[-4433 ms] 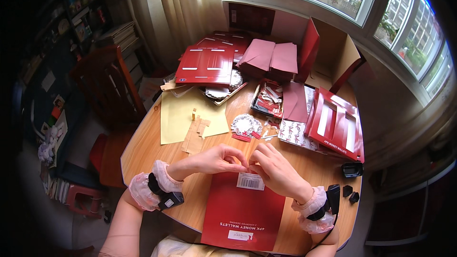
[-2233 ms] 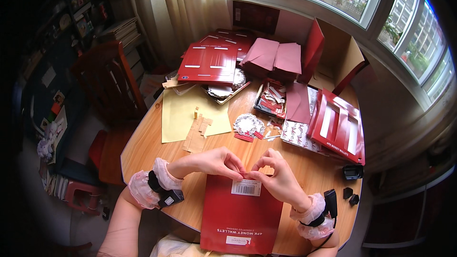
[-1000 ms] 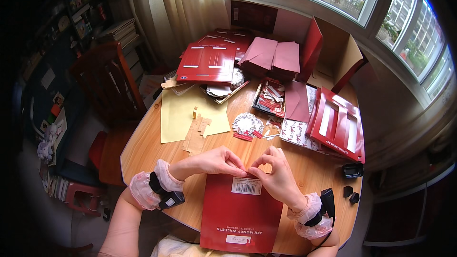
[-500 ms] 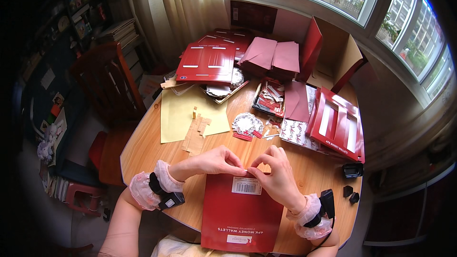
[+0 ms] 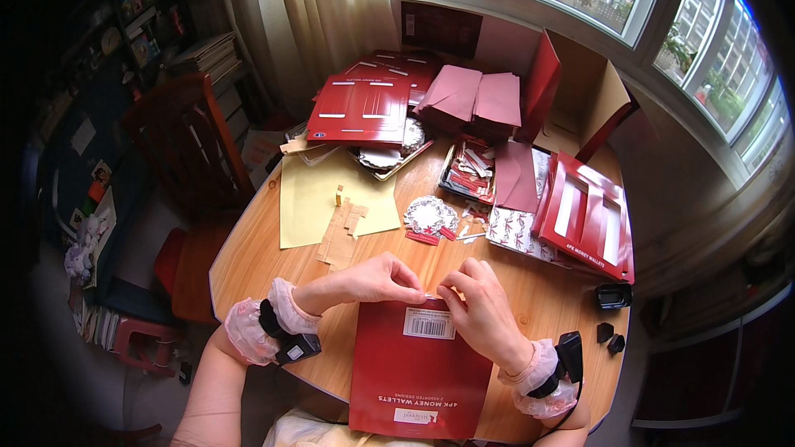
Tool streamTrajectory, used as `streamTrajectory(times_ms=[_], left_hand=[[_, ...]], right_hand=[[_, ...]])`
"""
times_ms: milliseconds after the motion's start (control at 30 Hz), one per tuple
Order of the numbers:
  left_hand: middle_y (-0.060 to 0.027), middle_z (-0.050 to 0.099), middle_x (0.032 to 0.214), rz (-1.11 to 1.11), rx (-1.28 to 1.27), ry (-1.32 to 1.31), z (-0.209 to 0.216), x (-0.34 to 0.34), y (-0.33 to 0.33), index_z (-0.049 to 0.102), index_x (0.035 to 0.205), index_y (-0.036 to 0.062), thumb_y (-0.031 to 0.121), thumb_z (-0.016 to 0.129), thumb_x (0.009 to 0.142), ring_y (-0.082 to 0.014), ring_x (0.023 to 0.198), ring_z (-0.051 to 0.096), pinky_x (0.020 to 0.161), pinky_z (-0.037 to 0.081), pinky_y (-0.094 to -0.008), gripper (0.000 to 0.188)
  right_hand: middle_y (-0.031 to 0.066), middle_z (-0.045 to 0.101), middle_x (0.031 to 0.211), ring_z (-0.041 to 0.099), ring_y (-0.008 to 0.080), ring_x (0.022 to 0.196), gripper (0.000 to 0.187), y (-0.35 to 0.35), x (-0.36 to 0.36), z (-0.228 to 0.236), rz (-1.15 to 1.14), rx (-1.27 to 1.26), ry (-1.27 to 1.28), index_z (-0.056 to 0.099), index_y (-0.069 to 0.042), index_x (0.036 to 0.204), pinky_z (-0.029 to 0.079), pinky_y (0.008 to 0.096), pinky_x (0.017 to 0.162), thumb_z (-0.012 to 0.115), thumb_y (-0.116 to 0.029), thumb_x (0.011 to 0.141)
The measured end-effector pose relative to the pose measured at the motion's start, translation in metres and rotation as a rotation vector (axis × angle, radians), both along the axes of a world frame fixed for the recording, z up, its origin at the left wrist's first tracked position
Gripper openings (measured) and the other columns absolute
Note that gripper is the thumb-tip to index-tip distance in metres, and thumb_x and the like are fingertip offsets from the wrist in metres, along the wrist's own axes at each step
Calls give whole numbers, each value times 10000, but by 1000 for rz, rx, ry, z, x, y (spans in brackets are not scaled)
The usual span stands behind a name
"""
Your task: The person is assembling red gift or product boxes from flat cardboard pieces.
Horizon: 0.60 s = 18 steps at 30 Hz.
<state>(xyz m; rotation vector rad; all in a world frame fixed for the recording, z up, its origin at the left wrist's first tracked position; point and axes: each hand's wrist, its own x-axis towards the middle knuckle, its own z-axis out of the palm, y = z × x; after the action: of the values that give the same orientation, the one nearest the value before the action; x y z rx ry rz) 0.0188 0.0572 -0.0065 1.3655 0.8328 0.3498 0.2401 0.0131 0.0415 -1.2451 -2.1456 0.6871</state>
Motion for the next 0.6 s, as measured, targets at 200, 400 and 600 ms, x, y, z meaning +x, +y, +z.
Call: streamTrajectory(times_ms=[200, 400, 600], left_hand=[[20, 698, 808, -7, 2, -12, 3, 1, -1, 760, 926, 24, 247, 753, 876, -36, 758, 578, 710, 463, -214, 228], [22, 693, 813, -12, 0, -36, 1, -1, 0, 751, 921, 31, 243, 752, 878, -37, 764, 580, 713, 465, -214, 216], [15, 691, 809, -16, -9, -63, 2, -1, -2, 746, 905, 35, 226, 771, 863, -37, 767, 584, 709, 466, -207, 197]], right_hand=[[129, 531, 859, 518, 306, 852, 53, 0, 1, -1, -34, 145, -99, 650, 1, 832, 445, 385, 750, 665, -46, 853], [91, 538, 868, 515, 274, 874, 42, 0, 2, 25, 51, 125, 32, 686, -37, 836, 443, 371, 747, 717, -58, 817], [83, 548, 881, 514, 267, 883, 80, -1, 1, 16, 95, 78, -59, 718, -43, 845, 448, 363, 782, 731, -117, 819]])
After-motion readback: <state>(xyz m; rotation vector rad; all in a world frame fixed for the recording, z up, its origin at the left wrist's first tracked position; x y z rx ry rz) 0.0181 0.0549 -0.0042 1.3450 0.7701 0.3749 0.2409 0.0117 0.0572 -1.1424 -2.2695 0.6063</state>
